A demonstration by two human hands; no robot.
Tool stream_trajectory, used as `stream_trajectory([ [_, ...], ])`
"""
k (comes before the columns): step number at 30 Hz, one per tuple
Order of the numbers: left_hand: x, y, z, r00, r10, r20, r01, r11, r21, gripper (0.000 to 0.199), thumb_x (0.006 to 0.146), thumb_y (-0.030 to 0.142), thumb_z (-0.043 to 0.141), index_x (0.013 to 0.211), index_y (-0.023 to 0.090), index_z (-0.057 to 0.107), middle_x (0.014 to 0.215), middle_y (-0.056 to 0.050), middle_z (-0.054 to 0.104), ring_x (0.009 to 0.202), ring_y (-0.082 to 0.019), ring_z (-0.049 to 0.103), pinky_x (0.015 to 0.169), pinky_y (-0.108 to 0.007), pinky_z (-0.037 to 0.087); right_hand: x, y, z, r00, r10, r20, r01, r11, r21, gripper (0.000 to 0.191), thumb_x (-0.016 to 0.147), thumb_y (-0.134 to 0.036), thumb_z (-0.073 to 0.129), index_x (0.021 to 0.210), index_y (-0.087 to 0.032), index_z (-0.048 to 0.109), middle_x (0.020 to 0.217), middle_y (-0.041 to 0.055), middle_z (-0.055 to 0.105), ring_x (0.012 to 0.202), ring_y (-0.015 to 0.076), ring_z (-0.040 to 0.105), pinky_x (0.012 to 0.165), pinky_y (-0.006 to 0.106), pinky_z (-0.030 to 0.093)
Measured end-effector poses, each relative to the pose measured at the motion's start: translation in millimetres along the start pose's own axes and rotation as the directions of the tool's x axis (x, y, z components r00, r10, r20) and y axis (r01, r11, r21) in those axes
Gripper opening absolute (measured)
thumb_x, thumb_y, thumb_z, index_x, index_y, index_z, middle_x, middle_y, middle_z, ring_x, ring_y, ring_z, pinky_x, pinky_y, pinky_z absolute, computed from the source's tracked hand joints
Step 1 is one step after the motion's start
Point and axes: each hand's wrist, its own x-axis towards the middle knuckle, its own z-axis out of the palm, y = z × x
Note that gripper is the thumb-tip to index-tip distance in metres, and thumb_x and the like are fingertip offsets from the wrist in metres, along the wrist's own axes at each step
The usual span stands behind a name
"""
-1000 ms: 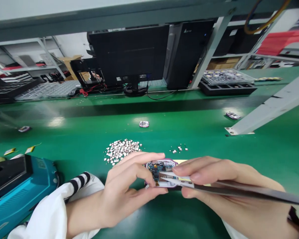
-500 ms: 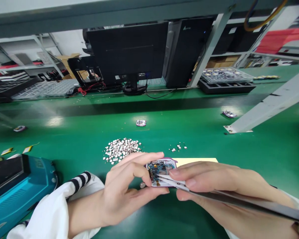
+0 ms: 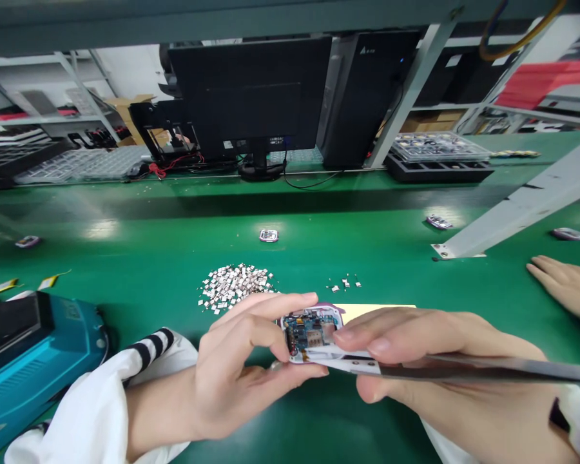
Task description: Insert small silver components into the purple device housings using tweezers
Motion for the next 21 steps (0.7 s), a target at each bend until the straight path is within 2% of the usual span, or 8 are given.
stream_trajectory([
  [5,0,-1,-0.5,0.998,0.066,0.001,-0.066,0.996,0.057,0.018,0.071,0.018,0.064,0.069,0.017,0.046,0.1,-0.014,0.063,0.089,-0.019,0.062,0.074,-0.031,0.053,5,1,-3,0.999,-0.003,0.044,0.005,0.999,-0.047,0.019,0.072,-0.025,0.06,0.089,-0.035,0.061,0.071,-0.0059,0.07,0.08,0.0189,0.065,0.07,0.021,0.056],
  [10,2,-3,-1.4,0.99,0.128,0.053,-0.133,0.985,0.114,0.014,0.072,0.016,0.062,0.07,0.017,0.048,0.099,-0.014,0.063,0.09,-0.019,0.061,0.072,-0.03,0.054,9,-6,-5,0.995,0.051,0.091,-0.049,0.999,-0.018,0.016,0.076,-0.024,0.056,0.085,-0.037,0.061,0.077,-0.008,0.069,0.08,0.0172,0.064,0.071,0.02,0.055],
  [13,2,-3,-2.6,0.982,0.172,0.079,-0.18,0.977,0.115,0.011,0.072,0.016,0.062,0.071,0.016,0.051,0.099,-0.015,0.063,0.091,-0.019,0.061,0.073,-0.03,0.053,7,-11,-2,0.995,0.068,0.067,-0.07,0.997,0.021,0.019,0.075,-0.023,0.058,0.086,-0.039,0.06,0.08,-0.0078,0.069,0.081,0.0167,0.064,0.07,0.022,0.056],
  [17,1,-3,-2.3,0.987,0.144,0.075,-0.151,0.984,0.096,0.013,0.07,0.017,0.065,0.07,0.015,0.052,0.098,-0.015,0.063,0.088,-0.019,0.062,0.074,-0.029,0.053,5,-10,1,0.995,0.1,-0.011,-0.1,0.994,0.052,0.013,0.073,-0.028,0.061,0.083,-0.037,0.061,0.073,-0.0075,0.069,0.079,0.0162,0.065,0.068,0.024,0.057],
  [21,1,-2,-0.2,0.995,0.094,0.034,-0.096,0.993,0.072,0.016,0.069,0.02,0.065,0.07,0.016,0.05,0.098,-0.013,0.064,0.086,-0.019,0.063,0.074,-0.029,0.052,7,-4,-1,0.991,0.13,0.027,-0.13,0.991,-0.001,0.008,0.074,-0.037,0.056,0.078,-0.033,0.062,0.074,-0.0065,0.07,0.081,0.017,0.064,0.065,0.02,0.055],
])
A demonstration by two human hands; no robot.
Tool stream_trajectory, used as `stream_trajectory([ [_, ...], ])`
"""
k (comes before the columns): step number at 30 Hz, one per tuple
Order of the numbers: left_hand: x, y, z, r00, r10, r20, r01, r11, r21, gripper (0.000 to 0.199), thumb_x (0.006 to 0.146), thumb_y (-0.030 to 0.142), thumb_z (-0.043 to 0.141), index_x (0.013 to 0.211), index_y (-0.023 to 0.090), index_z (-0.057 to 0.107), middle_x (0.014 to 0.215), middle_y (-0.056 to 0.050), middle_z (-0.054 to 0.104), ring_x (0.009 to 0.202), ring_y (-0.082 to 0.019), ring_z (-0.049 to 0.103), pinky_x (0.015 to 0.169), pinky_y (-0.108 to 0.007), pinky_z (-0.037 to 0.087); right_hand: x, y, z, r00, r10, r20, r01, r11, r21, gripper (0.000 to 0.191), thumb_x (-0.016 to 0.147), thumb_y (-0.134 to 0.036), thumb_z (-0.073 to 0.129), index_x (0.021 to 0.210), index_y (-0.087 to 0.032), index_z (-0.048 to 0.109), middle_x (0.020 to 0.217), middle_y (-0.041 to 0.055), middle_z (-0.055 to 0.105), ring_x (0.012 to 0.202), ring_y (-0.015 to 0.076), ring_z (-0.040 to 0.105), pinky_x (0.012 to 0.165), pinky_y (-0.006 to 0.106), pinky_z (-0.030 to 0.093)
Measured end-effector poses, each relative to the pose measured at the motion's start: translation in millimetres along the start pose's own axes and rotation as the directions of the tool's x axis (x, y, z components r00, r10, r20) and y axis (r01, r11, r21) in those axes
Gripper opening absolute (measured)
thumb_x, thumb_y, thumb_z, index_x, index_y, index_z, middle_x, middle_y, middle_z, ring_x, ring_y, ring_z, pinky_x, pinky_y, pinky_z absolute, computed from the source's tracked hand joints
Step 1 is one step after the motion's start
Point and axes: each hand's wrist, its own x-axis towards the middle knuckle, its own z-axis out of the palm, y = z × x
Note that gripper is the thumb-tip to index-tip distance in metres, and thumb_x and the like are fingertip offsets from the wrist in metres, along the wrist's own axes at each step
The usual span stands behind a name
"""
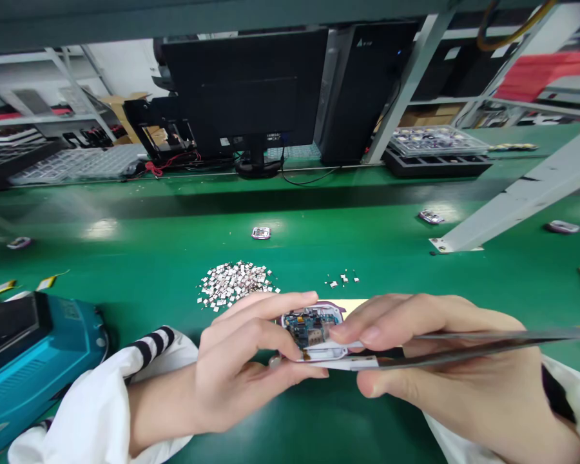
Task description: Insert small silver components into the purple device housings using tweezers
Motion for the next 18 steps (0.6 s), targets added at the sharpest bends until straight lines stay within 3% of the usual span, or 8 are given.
stream_trajectory([
  [7,0.4,-0.1,-0.1,1.0,0.016,0.009,-0.016,1.0,0.012,0.016,0.07,0.021,0.065,0.071,0.017,0.049,0.098,-0.013,0.064,0.086,-0.019,0.063,0.074,-0.031,0.052,-1.1,-4.3,0.2,0.998,-0.057,-0.008,0.057,0.998,0.003,0.017,0.074,-0.026,0.059,0.084,-0.039,0.06,0.071,-0.009,0.069,0.083,0.0146,0.064,0.07,0.021,0.055],
  [12,1.6,-1.4,-1.7,0.996,0.079,0.042,-0.079,0.997,0.017,0.012,0.069,0.017,0.065,0.069,0.014,0.053,0.101,-0.017,0.061,0.085,-0.019,0.062,0.074,-0.031,0.051,-3.6,-6.9,3.4,0.999,-0.035,-0.022,0.036,0.998,0.05,0.009,0.078,-0.038,0.052,0.081,-0.039,0.061,0.078,-0.0102,0.069,0.083,0.0143,0.064,0.07,0.021,0.054],
  [18,0.7,-3.6,-1.5,0.996,0.075,0.048,-0.077,0.996,0.043,0.007,0.07,0.018,0.064,0.071,0.014,0.058,0.102,-0.016,0.061,0.084,-0.019,0.061,0.074,-0.032,0.05,-7.8,0.0,7.2,0.991,-0.057,-0.118,0.06,0.998,0.016,0.016,0.074,-0.028,0.057,0.084,-0.041,0.058,0.08,-0.0079,0.069,0.081,0.0168,0.064,0.07,0.023,0.055],
])
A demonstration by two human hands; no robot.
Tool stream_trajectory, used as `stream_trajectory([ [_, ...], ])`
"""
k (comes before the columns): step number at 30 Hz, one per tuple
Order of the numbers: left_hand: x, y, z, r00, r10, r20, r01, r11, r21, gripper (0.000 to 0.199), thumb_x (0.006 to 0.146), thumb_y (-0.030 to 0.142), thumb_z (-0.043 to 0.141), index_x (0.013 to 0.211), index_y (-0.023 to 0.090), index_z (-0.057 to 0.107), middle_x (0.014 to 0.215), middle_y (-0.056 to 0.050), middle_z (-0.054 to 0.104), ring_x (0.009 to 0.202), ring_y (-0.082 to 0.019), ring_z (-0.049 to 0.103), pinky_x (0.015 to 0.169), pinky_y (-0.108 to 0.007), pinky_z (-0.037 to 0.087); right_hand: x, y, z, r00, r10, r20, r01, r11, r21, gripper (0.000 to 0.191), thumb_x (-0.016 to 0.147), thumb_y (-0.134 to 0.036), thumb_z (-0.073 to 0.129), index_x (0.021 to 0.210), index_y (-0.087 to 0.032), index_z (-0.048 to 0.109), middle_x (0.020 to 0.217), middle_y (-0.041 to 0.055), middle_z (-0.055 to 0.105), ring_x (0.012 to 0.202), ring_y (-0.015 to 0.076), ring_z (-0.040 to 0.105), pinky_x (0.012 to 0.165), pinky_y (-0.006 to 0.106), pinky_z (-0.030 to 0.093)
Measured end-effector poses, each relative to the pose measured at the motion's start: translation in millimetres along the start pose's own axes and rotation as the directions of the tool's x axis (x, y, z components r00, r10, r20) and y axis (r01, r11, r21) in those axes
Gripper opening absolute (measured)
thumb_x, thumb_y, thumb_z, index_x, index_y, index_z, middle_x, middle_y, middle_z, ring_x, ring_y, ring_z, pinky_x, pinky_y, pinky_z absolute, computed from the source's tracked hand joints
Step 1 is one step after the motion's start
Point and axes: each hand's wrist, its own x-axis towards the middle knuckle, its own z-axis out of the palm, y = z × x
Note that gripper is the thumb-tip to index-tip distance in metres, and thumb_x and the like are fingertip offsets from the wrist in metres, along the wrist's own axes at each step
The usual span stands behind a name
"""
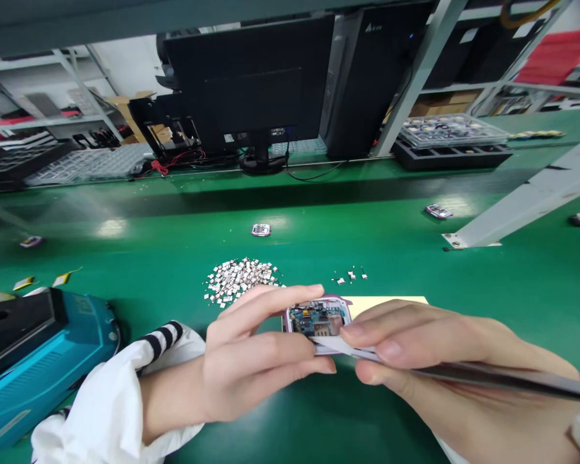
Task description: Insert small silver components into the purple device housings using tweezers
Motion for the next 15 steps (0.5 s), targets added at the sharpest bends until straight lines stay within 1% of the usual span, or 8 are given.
stream_trajectory([
  [3,0,-1,-0.6,0.999,-0.011,-0.034,0.01,0.999,-0.032,0.012,0.068,0.022,0.066,0.07,0.013,0.057,0.099,-0.017,0.062,0.081,-0.02,0.063,0.07,-0.031,0.052,0,1,-1,0.999,0.01,-0.03,-0.01,1.0,0.023,0.014,0.074,-0.029,0.056,0.081,-0.041,0.058,0.079,-0.0088,0.069,0.08,0.0165,0.064,0.068,0.02,0.055],
  [5,0,-3,-0.3,0.998,-0.01,-0.066,0.006,0.999,-0.054,0.015,0.068,0.024,0.066,0.07,0.013,0.057,0.096,-0.018,0.063,0.079,-0.02,0.063,0.068,-0.03,0.052,2,0,-2,1.0,0.011,-0.024,-0.01,0.999,0.049,0.016,0.074,-0.027,0.057,0.082,-0.041,0.058,0.078,-0.009,0.069,0.08,0.016,0.064,0.067,0.019,0.055],
  [8,0,-5,1.8,0.995,-0.001,-0.102,-0.007,0.997,-0.074,0.017,0.068,0.026,0.066,0.071,0.012,0.056,0.092,-0.018,0.065,0.077,-0.019,0.064,0.068,-0.029,0.052,5,-3,-6,0.999,0.007,0.049,-0.01,0.997,0.075,0.018,0.074,-0.024,0.058,0.082,-0.04,0.059,0.078,-0.0079,0.069,0.08,0.016,0.065,0.068,0.019,0.055],
  [10,0,-6,4.0,0.992,0.007,-0.126,-0.018,0.996,-0.086,0.019,0.067,0.028,0.066,0.07,0.012,0.056,0.09,-0.017,0.065,0.074,-0.018,0.064,0.068,-0.029,0.052,7,-6,-7,0.994,0.006,0.111,-0.017,0.995,0.097,0.015,0.074,-0.025,0.06,0.083,-0.037,0.061,0.079,-0.0056,0.069,0.08,0.0171,0.065,0.07,0.021,0.055],
  [12,0,-8,6.3,0.988,0.005,-0.151,-0.02,0.995,-0.102,0.021,0.067,0.03,0.066,0.07,0.012,0.056,0.087,-0.017,0.066,0.072,-0.017,0.065,0.067,-0.027,0.052,7,-9,-7,0.99,-0.008,0.143,-0.013,0.989,0.147,0.011,0.076,-0.029,0.058,0.085,-0.034,0.063,0.082,-0.0026,0.069,0.082,0.018,0.064,0.072,0.024,0.055],
  [15,0,-9,9.0,0.982,-0.01,-0.187,-0.014,0.992,-0.128,0.023,0.067,0.032,0.066,0.068,0.011,0.056,0.084,-0.016,0.067,0.07,-0.016,0.065,0.068,-0.025,0.051,7,-12,-3,0.988,-0.053,0.143,0.017,0.97,0.242,0.015,0.082,-0.03,0.051,0.089,-0.029,0.064,0.087,-0.0004,0.068,0.083,0.0165,0.064,0.073,0.026,0.054],
])
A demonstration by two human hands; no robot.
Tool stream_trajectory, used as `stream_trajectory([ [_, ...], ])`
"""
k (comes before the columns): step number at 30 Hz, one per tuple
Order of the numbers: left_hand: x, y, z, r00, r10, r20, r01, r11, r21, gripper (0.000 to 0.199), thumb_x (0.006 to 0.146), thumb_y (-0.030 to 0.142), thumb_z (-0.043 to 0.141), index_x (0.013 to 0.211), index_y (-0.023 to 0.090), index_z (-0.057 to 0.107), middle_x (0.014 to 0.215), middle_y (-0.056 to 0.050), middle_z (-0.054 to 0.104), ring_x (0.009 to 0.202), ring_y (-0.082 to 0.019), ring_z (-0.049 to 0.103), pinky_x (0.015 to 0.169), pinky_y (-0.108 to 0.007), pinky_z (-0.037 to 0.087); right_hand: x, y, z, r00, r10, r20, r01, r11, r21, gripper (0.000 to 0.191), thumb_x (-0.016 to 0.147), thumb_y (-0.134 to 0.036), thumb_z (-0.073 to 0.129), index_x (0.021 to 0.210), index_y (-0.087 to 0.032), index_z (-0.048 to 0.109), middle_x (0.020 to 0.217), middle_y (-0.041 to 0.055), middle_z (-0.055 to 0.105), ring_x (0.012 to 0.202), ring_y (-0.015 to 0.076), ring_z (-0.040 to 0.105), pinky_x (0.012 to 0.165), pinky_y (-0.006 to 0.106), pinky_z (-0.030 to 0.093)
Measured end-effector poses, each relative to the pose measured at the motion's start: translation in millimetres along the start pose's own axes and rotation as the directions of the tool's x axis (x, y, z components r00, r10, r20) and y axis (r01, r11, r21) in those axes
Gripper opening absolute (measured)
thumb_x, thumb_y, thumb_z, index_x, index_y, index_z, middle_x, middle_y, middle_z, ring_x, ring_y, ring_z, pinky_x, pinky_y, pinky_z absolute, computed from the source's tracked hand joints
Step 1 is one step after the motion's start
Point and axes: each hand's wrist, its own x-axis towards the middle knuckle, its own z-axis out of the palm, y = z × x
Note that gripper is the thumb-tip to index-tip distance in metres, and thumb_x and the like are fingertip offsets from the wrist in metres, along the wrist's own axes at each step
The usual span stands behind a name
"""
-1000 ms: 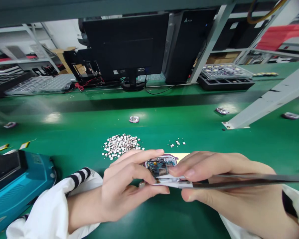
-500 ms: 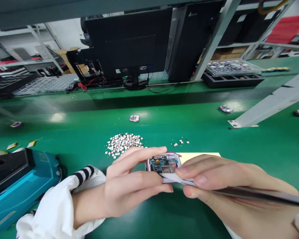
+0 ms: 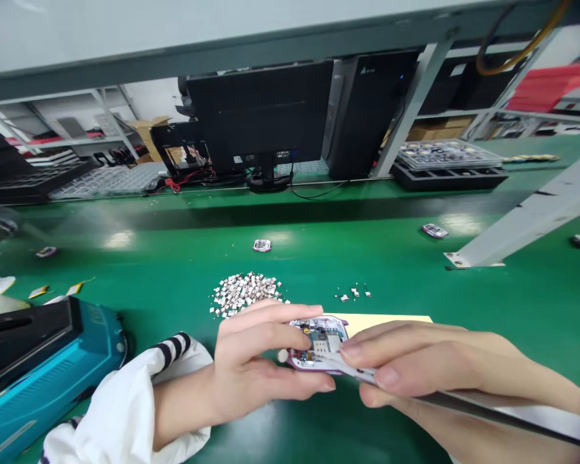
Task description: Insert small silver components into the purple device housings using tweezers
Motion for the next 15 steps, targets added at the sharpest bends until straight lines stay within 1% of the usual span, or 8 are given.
stream_trajectory([
  [4,-1.8,-0.4,1.8,1.0,-0.021,-0.012,0.021,0.999,-0.03,0.024,0.067,0.033,0.066,0.067,0.011,0.056,0.084,-0.015,0.067,0.07,-0.017,0.065,0.067,-0.024,0.051,1.3,-0.2,5.2,0.998,-0.043,-0.036,0.044,0.998,0.035,0.015,0.08,-0.022,0.055,0.09,-0.029,0.064,0.086,-0.0029,0.068,0.08,0.0127,0.063,0.074,0.021,0.053],
  [10,-2.4,0.9,2.8,0.999,-0.046,-0.014,0.046,0.998,-0.036,0.023,0.067,0.033,0.066,0.068,0.012,0.056,0.084,-0.014,0.067,0.068,-0.016,0.065,0.065,-0.025,0.051,1.7,4.2,3.7,0.995,-0.102,0.007,0.102,0.995,0.016,0.018,0.085,-0.03,0.046,0.093,-0.028,0.063,0.087,-0.0032,0.068,0.083,0.0115,0.063,0.076,0.02,0.051],
  [15,-2.8,1.4,2.7,0.999,-0.039,-0.019,0.038,0.999,-0.024,0.023,0.066,0.034,0.067,0.068,0.013,0.056,0.085,-0.013,0.068,0.068,-0.015,0.064,0.066,-0.025,0.051,1.7,7.9,7.0,0.992,-0.112,-0.05,0.113,0.993,0.033,0.017,0.084,-0.031,0.048,0.09,-0.028,0.063,0.083,-0.0022,0.068,0.079,0.0121,0.063,0.073,0.021,0.052],
])
